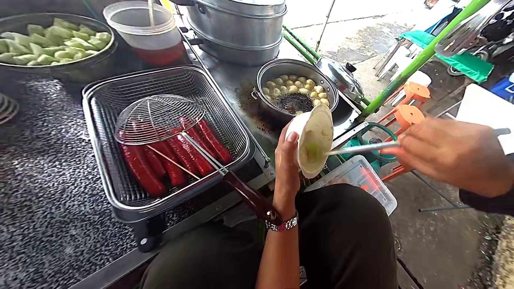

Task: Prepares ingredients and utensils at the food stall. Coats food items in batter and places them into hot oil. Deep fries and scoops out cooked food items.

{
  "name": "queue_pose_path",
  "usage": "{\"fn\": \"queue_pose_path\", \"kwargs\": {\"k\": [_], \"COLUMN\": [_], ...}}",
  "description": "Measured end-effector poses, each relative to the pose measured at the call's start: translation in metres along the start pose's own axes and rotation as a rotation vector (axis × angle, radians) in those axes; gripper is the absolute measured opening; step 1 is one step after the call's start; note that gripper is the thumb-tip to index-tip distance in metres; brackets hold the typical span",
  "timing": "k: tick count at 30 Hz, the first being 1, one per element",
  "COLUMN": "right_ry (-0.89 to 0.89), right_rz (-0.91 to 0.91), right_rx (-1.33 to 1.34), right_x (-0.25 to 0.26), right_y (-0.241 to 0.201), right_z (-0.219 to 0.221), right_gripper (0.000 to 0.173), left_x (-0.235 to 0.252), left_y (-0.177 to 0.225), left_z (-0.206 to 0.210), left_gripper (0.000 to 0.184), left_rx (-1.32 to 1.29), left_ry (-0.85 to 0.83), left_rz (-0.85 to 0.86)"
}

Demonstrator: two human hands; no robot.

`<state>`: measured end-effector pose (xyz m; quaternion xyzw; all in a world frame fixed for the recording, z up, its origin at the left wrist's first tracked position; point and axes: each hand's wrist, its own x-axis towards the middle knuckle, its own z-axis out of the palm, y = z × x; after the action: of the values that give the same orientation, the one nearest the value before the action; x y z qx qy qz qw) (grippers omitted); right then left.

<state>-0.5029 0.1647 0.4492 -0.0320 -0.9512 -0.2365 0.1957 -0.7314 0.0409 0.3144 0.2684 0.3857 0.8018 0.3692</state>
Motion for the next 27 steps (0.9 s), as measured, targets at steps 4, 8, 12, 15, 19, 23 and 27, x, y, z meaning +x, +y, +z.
{"fn": "queue_pose_path", "kwargs": {"k": [4, 8, 12, 15, 19, 23, 27], "right_ry": [0.039, 0.024, 0.052, 0.058, 0.018, -0.01, 0.007], "right_rz": [0.06, 0.148, 0.193, 0.221, 0.243, 0.432, 0.629], "right_rx": [0.023, -0.056, -0.066, -0.072, 0.117, 0.47, 0.858], "right_x": [-0.008, -0.008, -0.016, -0.022, -0.03, -0.035, -0.032], "right_y": [-0.003, -0.011, -0.021, -0.025, -0.04, -0.052, -0.061], "right_z": [-0.006, 0.001, 0.009, 0.017, 0.033, 0.044, 0.054], "right_gripper": [0.039, 0.04, 0.042, 0.042, 0.048, 0.045, 0.038], "left_x": [-0.001, 0.001, 0.002, 0.002, 0.004, 0.004, 0.005], "left_y": [-0.001, -0.001, 0.0, -0.002, -0.004, -0.005, -0.008], "left_z": [-0.001, 0.001, 0.001, 0.002, 0.0, 0.001, 0.004], "left_gripper": [0.069, 0.074, 0.078, 0.078, 0.077, 0.068, 0.061], "left_rx": [0.023, 0.032, 0.037, 0.06, 0.085, 0.087, 0.068], "left_ry": [-0.017, 0.02, 0.04, 0.026, 0.035, 0.083, 0.151], "left_rz": [0.036, 0.021, 0.028, 0.047, 0.036, 0.01, -0.007]}}
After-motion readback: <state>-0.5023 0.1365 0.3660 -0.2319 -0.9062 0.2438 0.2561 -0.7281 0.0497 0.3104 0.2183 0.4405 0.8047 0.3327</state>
